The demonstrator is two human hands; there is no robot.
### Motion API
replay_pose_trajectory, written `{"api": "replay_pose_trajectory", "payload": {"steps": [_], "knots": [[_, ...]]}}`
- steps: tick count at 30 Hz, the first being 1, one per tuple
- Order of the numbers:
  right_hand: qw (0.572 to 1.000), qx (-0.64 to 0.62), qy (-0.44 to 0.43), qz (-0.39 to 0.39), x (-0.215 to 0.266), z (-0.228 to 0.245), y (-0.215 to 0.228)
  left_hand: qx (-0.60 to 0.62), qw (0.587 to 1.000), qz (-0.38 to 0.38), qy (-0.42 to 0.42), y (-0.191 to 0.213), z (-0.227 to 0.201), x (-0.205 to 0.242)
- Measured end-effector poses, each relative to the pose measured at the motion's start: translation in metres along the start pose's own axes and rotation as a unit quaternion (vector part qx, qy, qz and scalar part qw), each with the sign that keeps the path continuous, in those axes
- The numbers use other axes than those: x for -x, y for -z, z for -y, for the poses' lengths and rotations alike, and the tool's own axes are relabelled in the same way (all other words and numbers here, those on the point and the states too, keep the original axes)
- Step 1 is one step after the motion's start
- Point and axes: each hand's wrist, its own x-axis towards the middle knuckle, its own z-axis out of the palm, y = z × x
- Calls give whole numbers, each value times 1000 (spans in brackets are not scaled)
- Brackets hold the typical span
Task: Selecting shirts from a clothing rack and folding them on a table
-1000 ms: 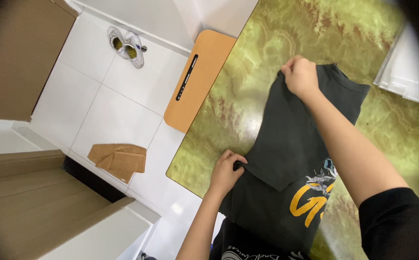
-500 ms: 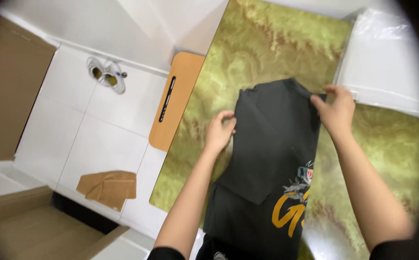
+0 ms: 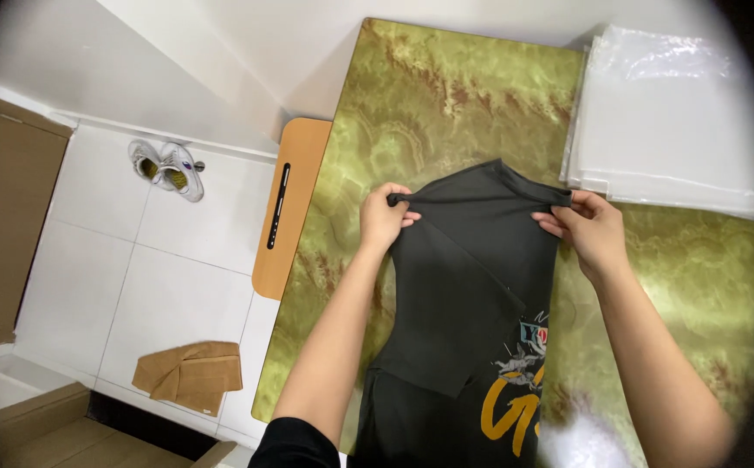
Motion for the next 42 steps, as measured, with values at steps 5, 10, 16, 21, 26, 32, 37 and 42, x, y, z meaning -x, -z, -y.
{"api": "replay_pose_trajectory", "payload": {"steps": [5, 10, 16, 21, 26, 32, 37, 42], "knots": [[997, -19, 63, 34, 14, -38, 29, -69, 988, -12, -139, 21, 18, 33], [974, 158, 146, 63, 24, -49, 53, -179, 953, -3, -244, 34, 38, 56], [881, 445, 161, 19, 7, -48, 54, -331, 905, -4, -268, 36, 39, 45], [828, 510, 217, 87, 21, -20, 43, -470, 834, 2, -288, 27, 26, 29], [813, 521, 227, 125, 1, -30, 48, -463, 839, 66, -278, 21, 5, 25], [779, 550, 262, 147, 6, -45, 50, -542, 775, 122, -302, 19, 7, 33], [778, 511, 343, 129, 60, -55, 64, -493, 682, 47, -538, 40, 40, 64], [789, 519, 313, 98, 90, -71, 78, -476, 691, 129, -528, 57, 57, 104]]}}
